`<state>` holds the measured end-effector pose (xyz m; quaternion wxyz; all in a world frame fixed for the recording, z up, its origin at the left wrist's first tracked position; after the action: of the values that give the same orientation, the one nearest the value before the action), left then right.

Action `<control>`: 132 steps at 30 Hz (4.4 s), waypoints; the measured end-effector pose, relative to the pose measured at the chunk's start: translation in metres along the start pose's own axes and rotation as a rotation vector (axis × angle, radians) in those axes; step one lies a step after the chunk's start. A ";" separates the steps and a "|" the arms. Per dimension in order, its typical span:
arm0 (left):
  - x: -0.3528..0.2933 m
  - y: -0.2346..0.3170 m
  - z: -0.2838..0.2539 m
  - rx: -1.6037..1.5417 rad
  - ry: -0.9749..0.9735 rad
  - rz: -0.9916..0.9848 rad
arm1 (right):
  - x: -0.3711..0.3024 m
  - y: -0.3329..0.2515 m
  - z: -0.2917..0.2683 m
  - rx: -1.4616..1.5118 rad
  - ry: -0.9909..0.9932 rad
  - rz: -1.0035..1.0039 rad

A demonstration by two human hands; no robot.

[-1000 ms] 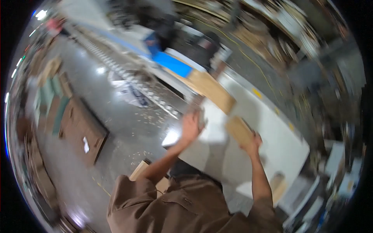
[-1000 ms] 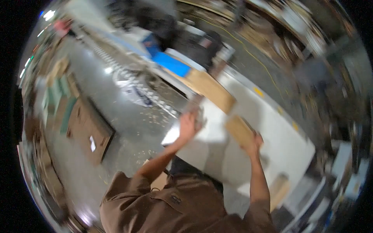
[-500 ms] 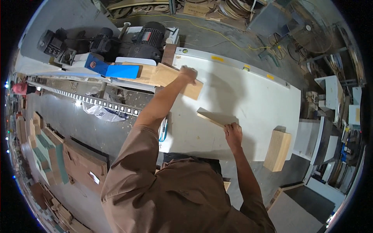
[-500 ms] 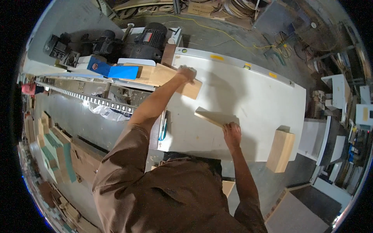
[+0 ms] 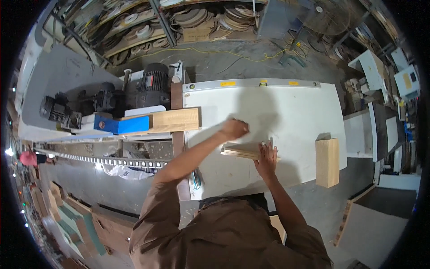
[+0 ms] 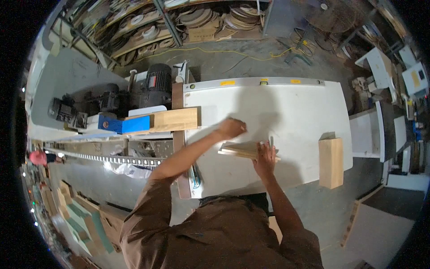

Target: Picking up, inspecting, and stacking wood furniture components in a factory setting.

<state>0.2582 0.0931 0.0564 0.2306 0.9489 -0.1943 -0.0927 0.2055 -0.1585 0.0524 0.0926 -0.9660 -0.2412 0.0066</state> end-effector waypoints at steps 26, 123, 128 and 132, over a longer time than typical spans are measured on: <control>-0.036 -0.005 0.010 -0.205 -0.113 0.093 | 0.008 -0.001 -0.006 -0.010 -0.010 0.025; -0.125 0.083 0.030 -0.059 0.689 -0.206 | -0.010 0.038 -0.015 0.267 0.025 0.187; -0.122 0.064 0.037 -0.039 0.351 -0.184 | 0.014 0.003 -0.021 0.080 -0.028 -0.053; -0.117 0.061 0.028 0.046 0.436 -0.092 | 0.025 0.007 -0.004 0.117 -0.059 -0.074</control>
<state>0.1251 0.0800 0.0705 0.2408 0.9594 -0.0987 0.1088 0.2307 -0.1536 0.0559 0.1418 -0.9488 -0.2786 0.0455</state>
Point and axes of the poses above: each hand's wrist, its own x-axis towards the middle knuckle, its own z-axis out of the palm, y = z × x, the point moved 2 cm from there along x, towards the middle knuckle, and after that the axes turned 12 degrees about z, right-handed, at the moved point
